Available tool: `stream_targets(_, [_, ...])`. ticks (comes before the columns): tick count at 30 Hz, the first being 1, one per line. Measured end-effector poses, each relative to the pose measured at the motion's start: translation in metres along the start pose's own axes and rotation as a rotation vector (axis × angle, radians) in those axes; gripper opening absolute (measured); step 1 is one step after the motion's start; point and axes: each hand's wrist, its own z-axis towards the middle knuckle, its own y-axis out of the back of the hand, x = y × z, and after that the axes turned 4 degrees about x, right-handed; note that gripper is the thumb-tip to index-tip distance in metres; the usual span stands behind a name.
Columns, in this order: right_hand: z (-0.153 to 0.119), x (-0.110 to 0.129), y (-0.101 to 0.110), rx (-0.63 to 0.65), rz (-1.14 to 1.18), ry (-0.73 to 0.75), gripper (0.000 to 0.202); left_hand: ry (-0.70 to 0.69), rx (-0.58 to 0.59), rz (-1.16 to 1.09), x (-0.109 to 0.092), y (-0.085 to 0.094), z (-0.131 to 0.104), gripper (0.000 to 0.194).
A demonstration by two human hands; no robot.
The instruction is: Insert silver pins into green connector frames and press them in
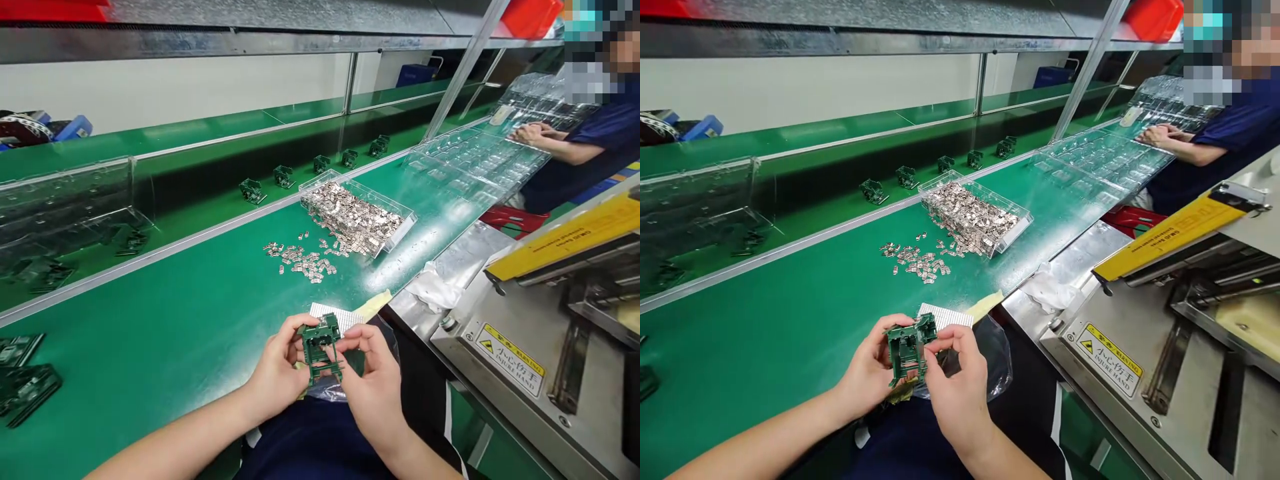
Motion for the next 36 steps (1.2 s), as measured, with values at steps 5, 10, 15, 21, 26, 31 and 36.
stream_targets(5, [-0.003,-0.004,-0.001,0.029,0.024,-0.034,0.019,0.0,0.04,0.054,0.002,0.001,-0.006,0.05])
stream_targets(10, [-0.005,-0.006,-0.003,0.034,0.019,-0.045,0.018,-0.038,0.059,0.103,0.008,0.004,-0.008,0.031])
stream_targets(15, [-0.008,-0.008,-0.002,0.037,-0.012,-0.053,0.018,-0.048,0.028,0.175,0.014,0.006,-0.01,0.025])
stream_targets(21, [-0.003,-0.003,-0.002,0.097,0.278,-0.157,0.023,0.005,-0.039,0.164,0.01,0.003,-0.011,0.025])
stream_targets(26, [0.0,-0.001,-0.007,0.117,0.49,-0.221,0.025,0.005,-0.062,0.158,0.011,0.001,-0.012,0.024])
stream_targets(31, [-0.001,-0.004,-0.008,0.082,0.509,-0.266,0.029,-0.042,-0.075,0.205,0.006,-0.003,-0.013,0.021])
stream_targets(36, [-0.006,-0.006,-0.006,0.062,0.485,-0.29,0.031,-0.054,-0.095,0.24,0.002,-0.007,-0.013,0.022])
